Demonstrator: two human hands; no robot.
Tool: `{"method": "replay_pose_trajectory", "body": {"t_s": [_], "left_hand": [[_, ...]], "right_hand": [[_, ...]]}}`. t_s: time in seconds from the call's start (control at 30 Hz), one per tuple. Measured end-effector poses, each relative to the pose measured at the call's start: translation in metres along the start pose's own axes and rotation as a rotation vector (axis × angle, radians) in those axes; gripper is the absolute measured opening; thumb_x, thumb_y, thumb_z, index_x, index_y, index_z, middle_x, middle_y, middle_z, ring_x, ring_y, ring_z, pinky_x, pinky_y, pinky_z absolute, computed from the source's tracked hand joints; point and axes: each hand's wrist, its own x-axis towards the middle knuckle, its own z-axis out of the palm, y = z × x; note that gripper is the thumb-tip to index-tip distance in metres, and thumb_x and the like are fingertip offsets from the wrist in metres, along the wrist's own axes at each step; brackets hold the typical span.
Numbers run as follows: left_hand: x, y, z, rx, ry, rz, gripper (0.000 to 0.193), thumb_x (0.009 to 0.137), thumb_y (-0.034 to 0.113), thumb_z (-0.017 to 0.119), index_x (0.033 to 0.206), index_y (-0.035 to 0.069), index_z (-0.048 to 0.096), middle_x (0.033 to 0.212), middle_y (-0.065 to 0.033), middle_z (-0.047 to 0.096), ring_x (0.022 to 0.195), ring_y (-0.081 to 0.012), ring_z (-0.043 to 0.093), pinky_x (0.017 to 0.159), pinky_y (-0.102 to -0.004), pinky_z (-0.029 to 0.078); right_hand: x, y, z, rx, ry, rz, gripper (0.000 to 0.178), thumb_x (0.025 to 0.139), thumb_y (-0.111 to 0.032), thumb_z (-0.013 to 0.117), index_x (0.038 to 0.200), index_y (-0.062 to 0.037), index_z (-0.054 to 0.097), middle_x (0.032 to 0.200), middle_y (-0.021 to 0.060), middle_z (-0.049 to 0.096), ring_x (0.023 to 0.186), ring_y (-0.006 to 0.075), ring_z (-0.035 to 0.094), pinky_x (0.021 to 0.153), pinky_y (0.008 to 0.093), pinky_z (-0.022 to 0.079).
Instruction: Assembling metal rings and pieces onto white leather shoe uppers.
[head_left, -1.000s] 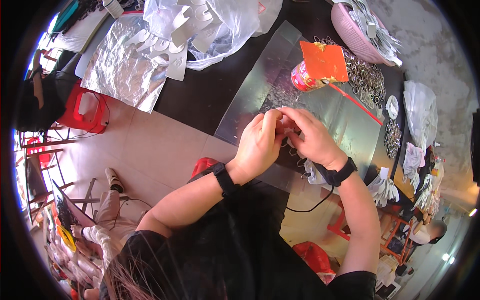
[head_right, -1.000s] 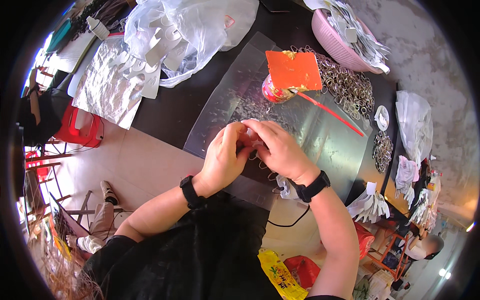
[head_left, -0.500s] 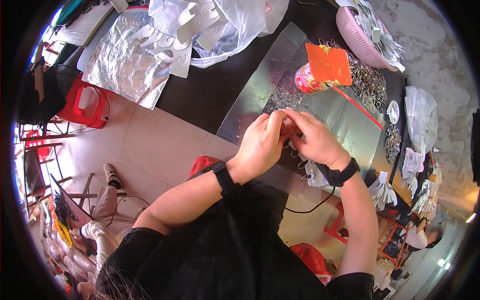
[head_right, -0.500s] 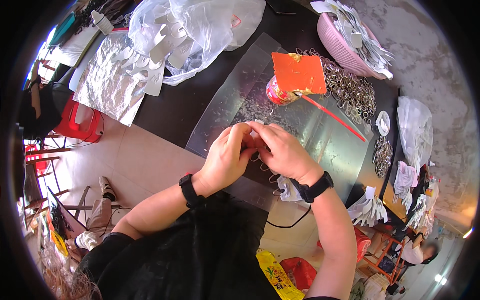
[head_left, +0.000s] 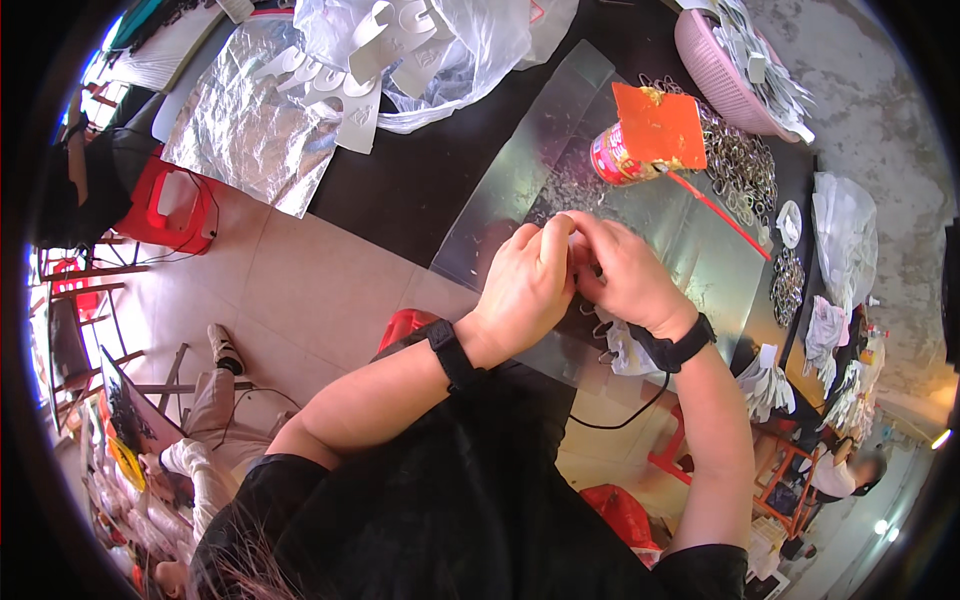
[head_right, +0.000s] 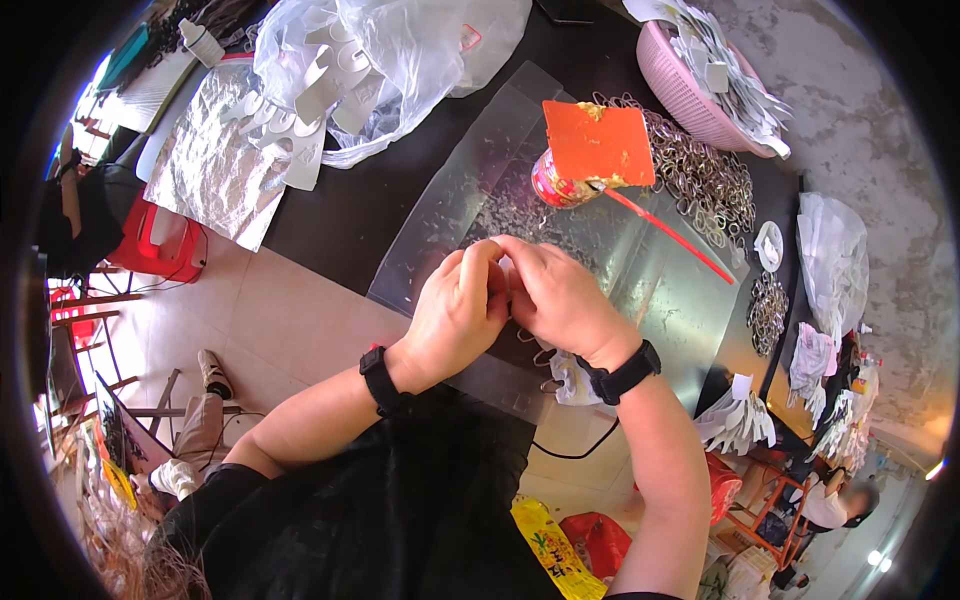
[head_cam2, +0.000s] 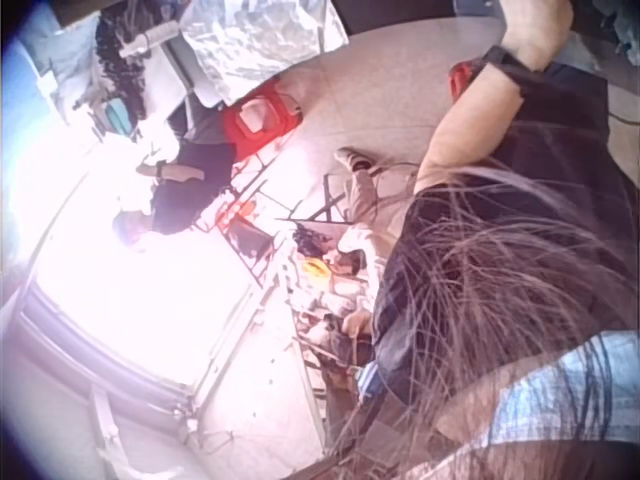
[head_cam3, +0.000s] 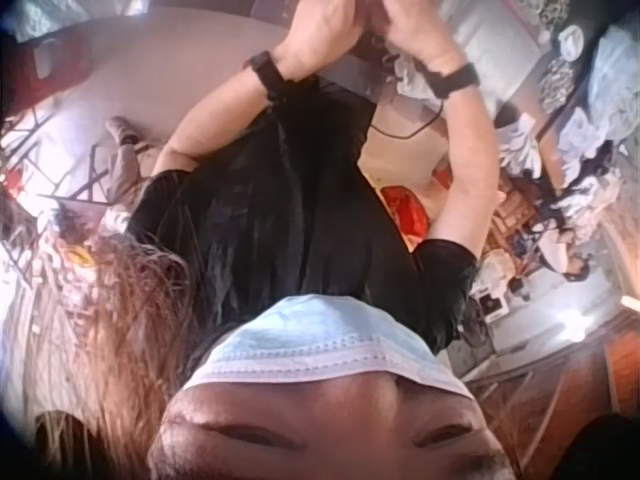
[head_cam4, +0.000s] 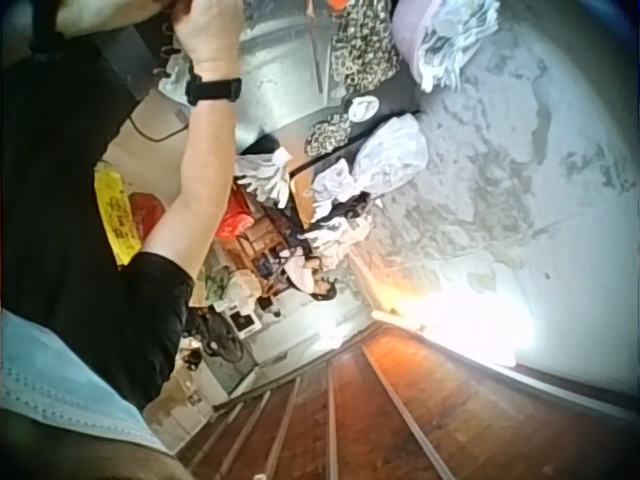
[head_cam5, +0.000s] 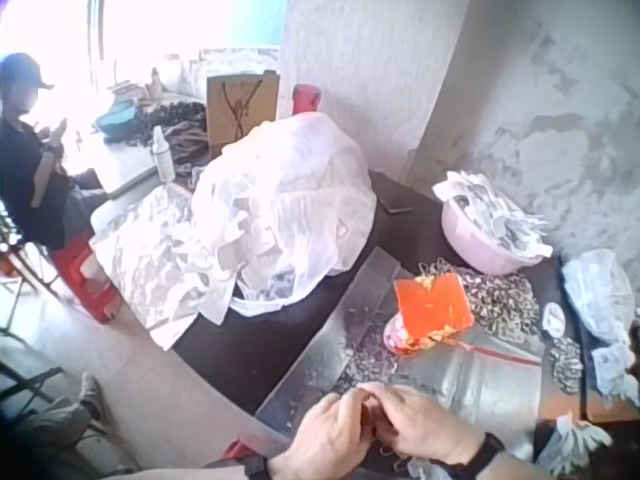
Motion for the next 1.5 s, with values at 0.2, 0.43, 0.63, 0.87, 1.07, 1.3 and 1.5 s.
{"method": "replay_pose_trajectory", "body": {"t_s": [0.2, 0.43, 0.63, 0.87, 1.07, 1.3, 1.5], "left_hand": [[-0.003, -0.002, -0.001, -0.006, 0.058, 0.060, 0.040, 0.067, -0.007, 0.065, 0.102, 0.001, 0.046, 0.078, -0.0095, 0.060, 0.074, -0.0288, 0.058, 0.066, -0.0376, 0.047], [-0.005, -0.004, 0.001, 0.016, 0.100, 0.175, 0.033, 0.067, -0.007, 0.066, 0.093, 0.002, 0.047, 0.077, -0.0065, 0.057, 0.070, -0.0270, 0.056, 0.064, -0.0372, 0.046], [-0.006, -0.006, 0.002, -0.003, 0.051, 0.097, 0.034, 0.068, -0.009, 0.063, 0.095, 0.002, 0.046, 0.078, -0.0081, 0.058, 0.071, -0.0279, 0.056, 0.067, -0.0362, 0.046], [-0.005, -0.001, 0.003, 0.032, 0.053, 0.082, 0.035, 0.067, -0.009, 0.061, 0.097, 0.001, 0.045, 0.076, -0.0091, 0.057, 0.072, -0.0283, 0.057, 0.067, -0.0369, 0.046], [0.002, 0.005, 0.001, 0.091, -0.002, -0.034, 0.034, 0.069, -0.007, 0.061, 0.096, 0.001, 0.044, 0.074, -0.0128, 0.057, 0.071, -0.0324, 0.057, 0.066, -0.0400, 0.046], [0.009, 0.004, -0.001, 0.173, -0.091, -0.078, 0.032, 0.072, -0.001, 0.061, 0.098, 0.000, 0.043, 0.076, -0.0163, 0.059, 0.074, -0.0358, 0.058, 0.068, -0.0421, 0.047], [0.010, 0.004, -0.002, 0.184, -0.074, -0.088, 0.034, 0.071, 0.000, 0.062, 0.100, 0.001, 0.044, 0.074, -0.0135, 0.059, 0.075, -0.0325, 0.059, 0.069, -0.0405, 0.048]], "right_hand": [[-0.002, 0.001, 0.002, 0.095, 0.116, -0.041, 0.059, 0.069, 0.008, 0.057, 0.125, -0.0084, 0.048, 0.094, 0.0111, 0.062, 0.086, 0.0293, 0.059, 0.080, 0.0384, 0.048], [-0.004, 0.002, -0.002, 0.107, 0.059, -0.005, 0.056, 0.070, 0.007, 0.059, 0.123, -0.0090, 0.051, 0.088, 0.0077, 0.061, 0.084, 0.0278, 0.058, 0.077, 0.0379, 0.049], [-0.002, 0.009, -0.002, 0.094, 0.067, -0.070, 0.052, 0.072, 0.007, 0.059, 0.122, -0.0078, 0.050, 0.084, 0.0083, 0.060, 0.083, 0.0285, 0.058, 0.078, 0.0381, 0.047], [-0.003, 0.007, 0.005, 0.161, 0.105, 0.031, 0.044, 0.072, 0.005, 0.060, 0.114, -0.0043, 0.049, 0.078, 0.0097, 0.060, 0.076, 0.0287, 0.060, 0.071, 0.0373, 0.048], [-0.003, 0.002, 0.008, 0.153, 0.141, 0.093, 0.034, 0.072, 0.002, 0.062, 0.102, -0.0031, 0.047, 0.074, 0.0107, 0.060, 0.073, 0.0297, 0.061, 0.066, 0.0380, 0.049], [-0.003, 0.003, 0.014, 0.043, 0.210, 0.059, 0.028, 0.074, 0.003, 0.058, 0.096, -0.0035, 0.044, 0.073, 0.0133, 0.058, 0.072, 0.0341, 0.058, 0.063, 0.0413, 0.047], [0.002, -0.001, 0.014, 0.107, 0.186, 0.127, 0.028, 0.073, 0.004, 0.057, 0.096, -0.0032, 0.044, 0.074, 0.0143, 0.057, 0.070, 0.0349, 0.058, 0.062, 0.0419, 0.046]]}}
